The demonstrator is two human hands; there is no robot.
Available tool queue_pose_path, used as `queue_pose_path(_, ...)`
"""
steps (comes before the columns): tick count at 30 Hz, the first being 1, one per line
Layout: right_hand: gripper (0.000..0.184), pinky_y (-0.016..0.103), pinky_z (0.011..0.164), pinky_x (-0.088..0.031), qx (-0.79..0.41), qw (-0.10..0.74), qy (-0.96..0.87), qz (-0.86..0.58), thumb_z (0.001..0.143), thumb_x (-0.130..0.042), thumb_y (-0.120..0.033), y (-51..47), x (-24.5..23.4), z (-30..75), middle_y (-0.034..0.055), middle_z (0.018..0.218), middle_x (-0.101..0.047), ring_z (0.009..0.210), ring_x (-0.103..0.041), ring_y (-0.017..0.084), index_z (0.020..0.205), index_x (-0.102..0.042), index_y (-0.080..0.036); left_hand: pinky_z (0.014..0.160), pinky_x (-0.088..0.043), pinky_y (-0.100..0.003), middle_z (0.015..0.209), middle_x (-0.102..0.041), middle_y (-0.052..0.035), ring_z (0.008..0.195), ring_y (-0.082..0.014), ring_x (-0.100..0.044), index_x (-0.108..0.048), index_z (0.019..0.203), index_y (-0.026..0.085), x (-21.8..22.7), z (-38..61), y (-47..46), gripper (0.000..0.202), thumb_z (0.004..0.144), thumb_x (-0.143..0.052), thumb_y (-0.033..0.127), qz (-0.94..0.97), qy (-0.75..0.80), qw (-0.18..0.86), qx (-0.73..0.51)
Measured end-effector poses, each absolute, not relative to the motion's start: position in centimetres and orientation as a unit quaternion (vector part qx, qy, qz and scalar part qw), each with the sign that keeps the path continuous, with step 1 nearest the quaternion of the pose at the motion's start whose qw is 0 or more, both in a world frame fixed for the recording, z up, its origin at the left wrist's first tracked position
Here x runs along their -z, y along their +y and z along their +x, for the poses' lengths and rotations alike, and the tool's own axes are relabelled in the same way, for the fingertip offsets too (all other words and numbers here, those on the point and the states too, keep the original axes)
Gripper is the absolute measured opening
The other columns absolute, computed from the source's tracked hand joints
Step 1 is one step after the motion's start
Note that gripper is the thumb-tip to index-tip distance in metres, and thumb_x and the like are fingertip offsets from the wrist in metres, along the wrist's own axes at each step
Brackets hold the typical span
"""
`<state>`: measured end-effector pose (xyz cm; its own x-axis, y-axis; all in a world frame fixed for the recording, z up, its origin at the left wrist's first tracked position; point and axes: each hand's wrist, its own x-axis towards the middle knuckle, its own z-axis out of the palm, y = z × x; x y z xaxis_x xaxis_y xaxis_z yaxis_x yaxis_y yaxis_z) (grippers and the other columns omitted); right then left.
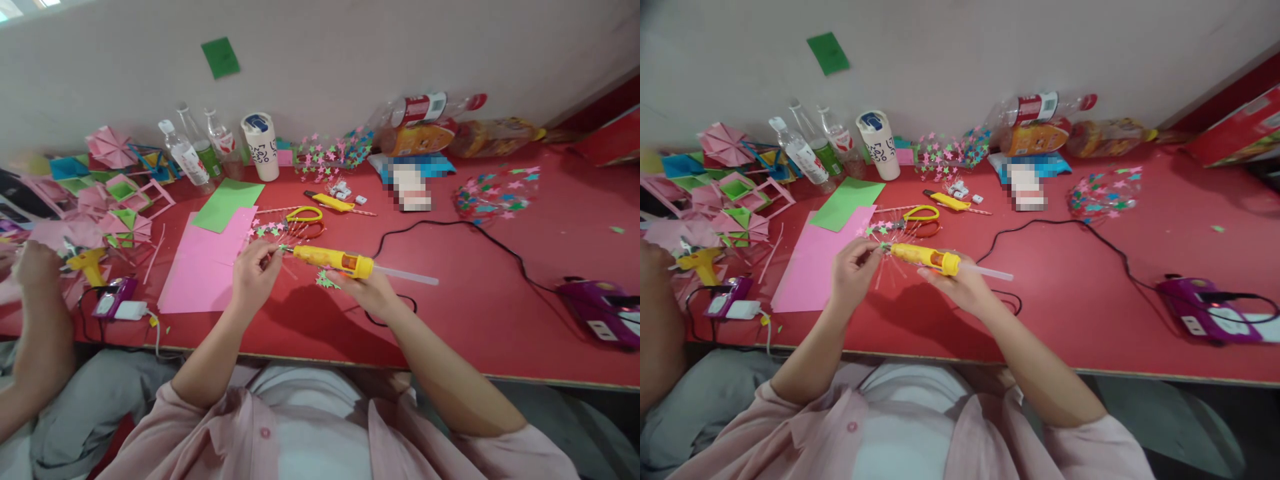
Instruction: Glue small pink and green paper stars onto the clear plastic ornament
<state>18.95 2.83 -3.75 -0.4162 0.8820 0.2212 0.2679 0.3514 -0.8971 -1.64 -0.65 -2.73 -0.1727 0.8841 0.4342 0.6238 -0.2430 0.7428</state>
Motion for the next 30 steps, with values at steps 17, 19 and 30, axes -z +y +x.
queue_pose_path(17,0.034,0.030,0.059,-0.049,-0.388,0.358,-0.751,-0.395,0.082,-0.057,-0.055,2.76,3.68,19.13,0.0040,0.074,-0.067,0.066,-0.060,0.019,0.078,-0.067,-0.022,0.054,-0.033,-0.023,0.062,-0.052,0.0029,0.055,-0.0089,-0.042,-0.059,0.069,0.018,2.55,-1.71,-0.82,0.016,0.084,-0.055,0.021,0.637,0.594,0.126,-0.475)
queue_pose_path(19,0.033,0.031,0.060,-0.050,-0.393,0.358,-0.749,-0.395,0.082,-0.059,-0.054,2.72,3.57,19.14,0.0037,0.074,-0.067,0.065,-0.060,0.018,0.079,-0.067,-0.022,0.054,-0.033,-0.023,0.062,-0.051,0.0029,0.055,-0.0090,-0.042,-0.059,0.069,0.018,2.58,-1.74,-0.81,0.016,0.084,-0.055,0.021,0.639,0.594,0.123,-0.474)
queue_pose_path(30,0.034,0.031,0.060,-0.047,-0.401,0.352,-0.753,-0.385,0.083,-0.057,-0.054,2.54,3.18,19.17,0.0044,0.076,-0.065,0.066,-0.059,0.018,0.081,-0.065,-0.021,0.056,-0.035,-0.023,0.065,-0.054,0.0015,0.058,-0.0095,-0.045,-0.057,0.071,0.018,2.53,-1.80,-0.85,0.017,0.087,-0.052,0.018,0.675,0.571,0.055,-0.463)
